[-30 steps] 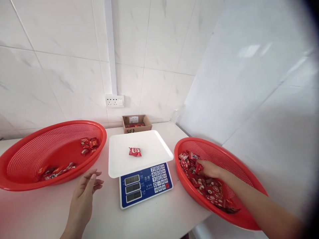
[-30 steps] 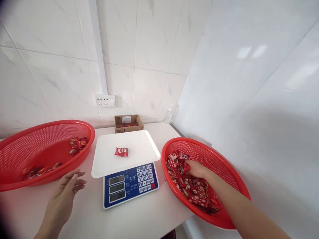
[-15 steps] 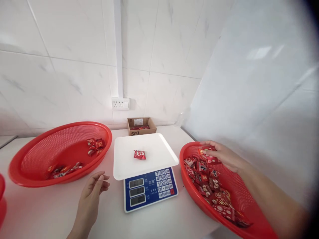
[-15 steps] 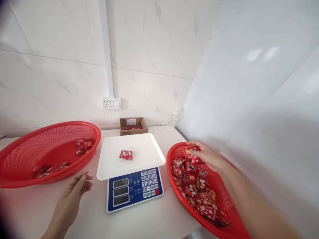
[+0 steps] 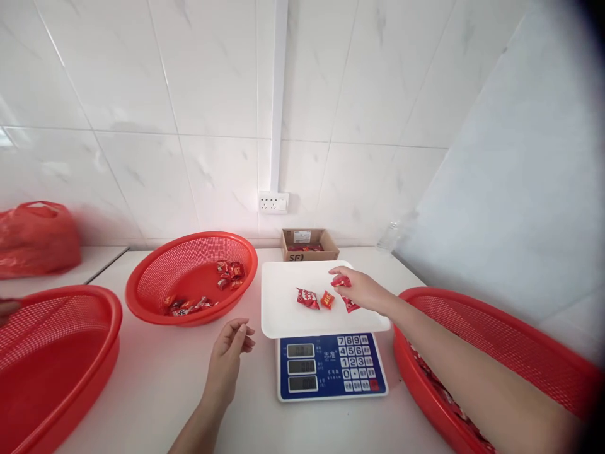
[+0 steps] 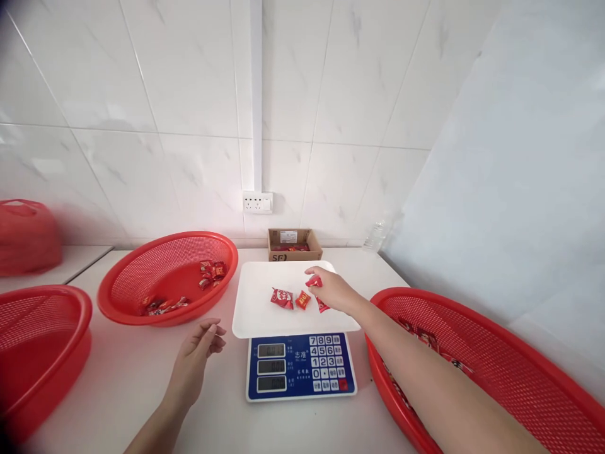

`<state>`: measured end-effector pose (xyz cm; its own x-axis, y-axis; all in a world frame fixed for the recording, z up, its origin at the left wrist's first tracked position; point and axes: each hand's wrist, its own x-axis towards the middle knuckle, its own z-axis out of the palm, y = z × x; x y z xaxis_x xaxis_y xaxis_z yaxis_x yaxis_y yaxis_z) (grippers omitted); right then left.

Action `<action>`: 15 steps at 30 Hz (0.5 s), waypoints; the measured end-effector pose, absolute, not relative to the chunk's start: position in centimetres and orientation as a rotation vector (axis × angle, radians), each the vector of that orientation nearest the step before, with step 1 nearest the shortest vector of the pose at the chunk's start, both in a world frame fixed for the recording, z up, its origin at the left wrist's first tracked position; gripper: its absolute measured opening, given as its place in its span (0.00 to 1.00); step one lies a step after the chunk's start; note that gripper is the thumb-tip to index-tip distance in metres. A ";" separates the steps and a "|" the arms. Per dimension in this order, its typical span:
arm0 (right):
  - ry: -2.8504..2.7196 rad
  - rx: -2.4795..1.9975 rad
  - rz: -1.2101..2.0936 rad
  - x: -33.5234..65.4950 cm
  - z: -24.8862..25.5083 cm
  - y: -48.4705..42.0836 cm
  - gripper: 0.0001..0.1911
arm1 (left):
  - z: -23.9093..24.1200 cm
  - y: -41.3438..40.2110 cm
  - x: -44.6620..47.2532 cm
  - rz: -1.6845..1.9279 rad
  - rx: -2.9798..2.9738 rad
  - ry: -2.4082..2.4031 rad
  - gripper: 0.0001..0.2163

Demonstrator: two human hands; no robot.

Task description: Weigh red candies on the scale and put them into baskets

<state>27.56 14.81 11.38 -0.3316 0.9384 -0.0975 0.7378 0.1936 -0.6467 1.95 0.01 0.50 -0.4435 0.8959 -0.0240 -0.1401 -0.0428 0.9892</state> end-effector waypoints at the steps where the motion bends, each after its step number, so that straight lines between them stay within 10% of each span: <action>1: -2.130 -1.605 0.859 27.4 11.4 15.1 0.21 | 0.5 0.0 1.9 1.607 0.855 1.411 0.16; 15: -2.159 -1.481 0.866 25.4 9.6 16.6 0.23 | 0.7 0.0 2.1 1.576 0.862 1.417 0.17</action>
<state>25.44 16.58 9.62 -0.3715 0.9279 -0.0321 0.6928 0.2540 -0.6749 2.12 0.04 0.68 -0.4219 0.9059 -0.0369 -0.1325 -0.0213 0.9910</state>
